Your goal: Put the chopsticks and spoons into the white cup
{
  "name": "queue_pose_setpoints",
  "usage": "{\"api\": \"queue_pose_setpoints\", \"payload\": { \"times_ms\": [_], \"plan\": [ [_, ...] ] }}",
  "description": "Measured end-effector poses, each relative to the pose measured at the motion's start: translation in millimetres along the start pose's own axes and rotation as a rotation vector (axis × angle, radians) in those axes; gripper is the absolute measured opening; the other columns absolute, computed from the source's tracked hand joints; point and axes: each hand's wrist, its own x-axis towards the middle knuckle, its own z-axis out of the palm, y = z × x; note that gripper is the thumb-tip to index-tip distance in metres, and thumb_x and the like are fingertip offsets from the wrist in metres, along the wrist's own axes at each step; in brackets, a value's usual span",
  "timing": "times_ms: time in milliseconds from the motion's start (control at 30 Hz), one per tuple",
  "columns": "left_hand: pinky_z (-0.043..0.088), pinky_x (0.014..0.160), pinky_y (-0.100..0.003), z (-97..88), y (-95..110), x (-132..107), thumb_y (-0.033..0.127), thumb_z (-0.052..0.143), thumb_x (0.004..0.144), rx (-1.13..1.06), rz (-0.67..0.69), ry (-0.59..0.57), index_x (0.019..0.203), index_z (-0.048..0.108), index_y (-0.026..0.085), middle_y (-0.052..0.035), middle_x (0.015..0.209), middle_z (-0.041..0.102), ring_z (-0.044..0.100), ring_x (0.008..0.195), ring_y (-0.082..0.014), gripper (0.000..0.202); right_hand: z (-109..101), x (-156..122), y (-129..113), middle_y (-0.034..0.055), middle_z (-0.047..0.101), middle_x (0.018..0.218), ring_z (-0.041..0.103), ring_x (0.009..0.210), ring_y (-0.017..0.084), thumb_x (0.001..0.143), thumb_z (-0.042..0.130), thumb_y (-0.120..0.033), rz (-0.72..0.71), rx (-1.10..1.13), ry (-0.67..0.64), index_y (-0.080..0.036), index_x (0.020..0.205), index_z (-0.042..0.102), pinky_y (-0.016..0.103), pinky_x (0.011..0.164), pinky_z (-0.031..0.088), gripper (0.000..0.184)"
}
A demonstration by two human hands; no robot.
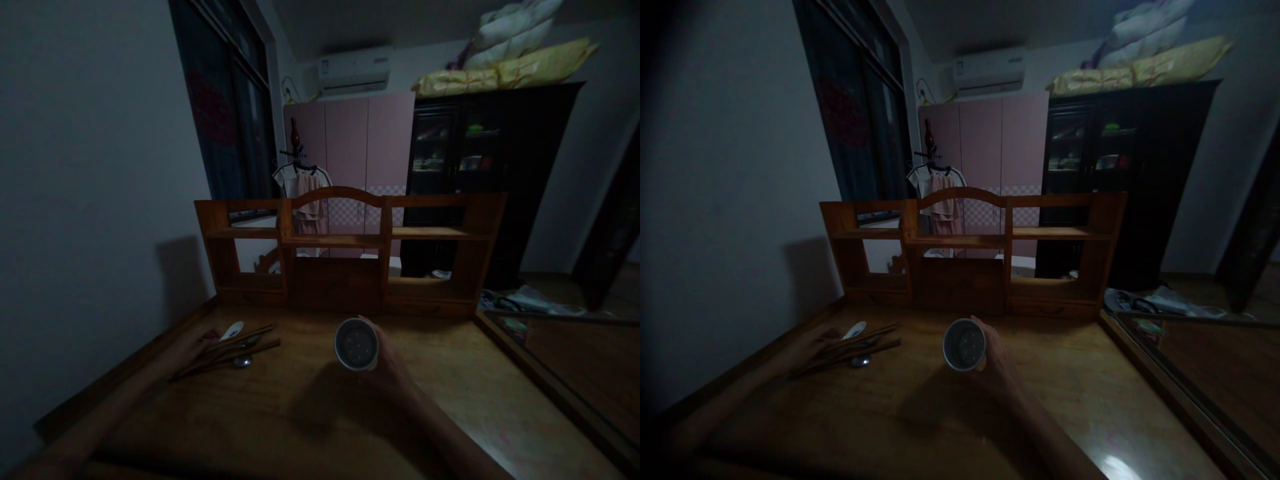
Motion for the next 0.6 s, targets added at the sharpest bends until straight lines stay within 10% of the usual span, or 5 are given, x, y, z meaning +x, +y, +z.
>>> {"api": "queue_pose_setpoints", "payload": {
  "times_ms": [300,600],
  "plan": [
    [0.05,0.088,-0.038,3.0,-24,3,0.064,0.059,0.068,-0.09,-0.002,-0.069,0.102,0.066,0.02,-0.0079,0.107,0.069,0.063,0.1,-0.0292,0.056,2,0,2,0.0119,0.042,0.142,0.043,0.128,0.029,0.067,0.075,-0.025,0.004,0.0,0.015,-0.023,0.142,0.028,0.045,0.105,0.04,0.089],
    [0.047,0.088,-0.038,-2.4,19,-1,0.054,0.056,0.069,0.06,-0.021,0.021,0.092,0.071,0.021,-0.0048,0.099,0.072,0.062,0.096,-0.0304,0.043,-1,0,-2,0.0128,0.04,0.143,0.041,0.13,0.03,0.07,0.074,-0.025,-0.001,0.018,-0.003,-0.024,0.143,0.027,0.047,0.107,0.038,0.087]
  ]
}}
